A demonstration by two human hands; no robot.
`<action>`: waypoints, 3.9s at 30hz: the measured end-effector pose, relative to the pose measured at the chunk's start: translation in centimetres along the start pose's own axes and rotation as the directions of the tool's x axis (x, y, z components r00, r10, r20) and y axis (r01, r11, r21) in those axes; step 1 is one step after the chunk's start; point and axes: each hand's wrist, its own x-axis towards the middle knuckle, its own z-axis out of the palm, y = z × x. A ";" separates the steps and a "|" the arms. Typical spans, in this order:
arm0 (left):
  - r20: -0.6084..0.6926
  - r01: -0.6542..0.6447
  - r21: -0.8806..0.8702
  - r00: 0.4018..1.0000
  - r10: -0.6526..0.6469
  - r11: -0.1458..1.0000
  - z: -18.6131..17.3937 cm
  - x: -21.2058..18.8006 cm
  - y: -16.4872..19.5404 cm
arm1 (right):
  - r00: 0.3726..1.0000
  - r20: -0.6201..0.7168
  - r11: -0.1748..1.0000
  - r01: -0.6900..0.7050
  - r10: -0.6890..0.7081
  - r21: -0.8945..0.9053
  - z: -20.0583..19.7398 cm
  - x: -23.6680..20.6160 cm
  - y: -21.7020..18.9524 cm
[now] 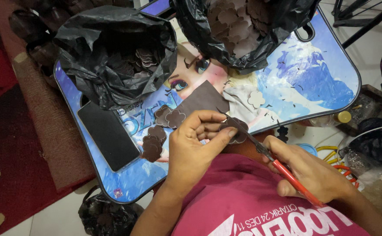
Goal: The person handles dark brown paper cutouts shaped like flowers, separates them, and uses red-handled scissors to trim the edges of one piece. The person places trimmed pieces on a Frozen-themed table and continues cutting additional shapes.
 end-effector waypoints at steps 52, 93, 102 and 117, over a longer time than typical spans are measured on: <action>0.255 0.118 -0.400 0.967 -0.013 0.909 1.2 -0.1 -4.0 | 0.993 0.030 0.821 0.074 -0.110 0.566 2.2 0.1 1.2; 0.210 0.011 -0.246 0.977 0.043 0.969 1.7 -0.7 -3.7 | 0.999 0.021 0.918 0.031 -0.043 0.396 1.4 0.5 -0.5; 0.208 0.035 -0.224 0.978 0.012 0.974 1.7 -0.6 -3.7 | 0.999 0.031 0.937 0.018 -0.031 0.350 1.3 0.6 -0.3; 0.202 0.001 -0.240 0.978 0.049 0.971 2.3 -0.7 -3.2 | 0.982 -0.135 0.969 0.155 -0.130 0.192 1.9 0.7 0.6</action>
